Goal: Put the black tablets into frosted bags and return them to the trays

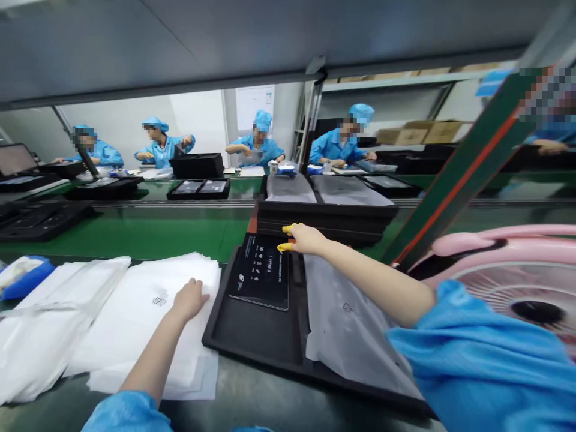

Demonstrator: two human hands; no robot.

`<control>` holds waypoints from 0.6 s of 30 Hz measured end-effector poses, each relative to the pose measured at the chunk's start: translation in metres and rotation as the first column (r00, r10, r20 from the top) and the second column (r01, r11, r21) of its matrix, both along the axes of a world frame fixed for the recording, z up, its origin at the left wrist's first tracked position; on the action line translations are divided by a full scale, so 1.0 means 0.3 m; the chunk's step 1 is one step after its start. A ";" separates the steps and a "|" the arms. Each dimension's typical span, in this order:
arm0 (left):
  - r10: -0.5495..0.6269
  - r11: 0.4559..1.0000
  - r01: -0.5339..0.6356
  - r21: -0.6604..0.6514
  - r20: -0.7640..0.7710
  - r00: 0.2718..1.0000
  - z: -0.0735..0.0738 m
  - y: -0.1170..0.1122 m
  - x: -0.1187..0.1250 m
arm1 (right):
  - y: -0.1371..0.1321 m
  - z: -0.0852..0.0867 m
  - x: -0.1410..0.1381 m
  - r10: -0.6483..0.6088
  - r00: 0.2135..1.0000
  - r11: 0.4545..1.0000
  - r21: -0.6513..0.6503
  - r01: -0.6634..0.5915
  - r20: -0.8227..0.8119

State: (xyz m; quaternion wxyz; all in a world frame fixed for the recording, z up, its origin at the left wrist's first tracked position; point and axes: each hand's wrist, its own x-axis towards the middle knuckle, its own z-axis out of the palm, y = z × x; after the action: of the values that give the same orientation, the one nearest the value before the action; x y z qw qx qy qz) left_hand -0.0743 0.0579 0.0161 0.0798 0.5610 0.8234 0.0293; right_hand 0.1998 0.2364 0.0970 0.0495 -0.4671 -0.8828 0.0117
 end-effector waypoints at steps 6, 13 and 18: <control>0.051 0.984 -0.030 0.176 -0.117 0.992 -0.154 0.021 -0.022 | 0.189 -0.116 -0.192 -0.136 0.989 0.987 -0.078 0.140 0.054; 0.092 0.990 -0.092 0.108 0.007 0.996 -0.167 0.046 -0.064 | 0.295 -0.185 -0.291 -0.124 0.986 0.965 -0.219 0.146 0.111; 0.224 0.939 -0.262 0.221 0.181 0.957 -0.153 0.034 -0.081 | 0.280 -0.037 -0.276 -0.151 0.987 0.973 -0.169 0.158 0.056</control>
State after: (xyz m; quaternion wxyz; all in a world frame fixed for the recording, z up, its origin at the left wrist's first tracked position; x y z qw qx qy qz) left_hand -0.0984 0.0680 -0.0299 0.0694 0.4562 0.8682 0.1825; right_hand 0.1169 0.3203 0.0858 -0.0095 -0.5369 -0.8403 0.0745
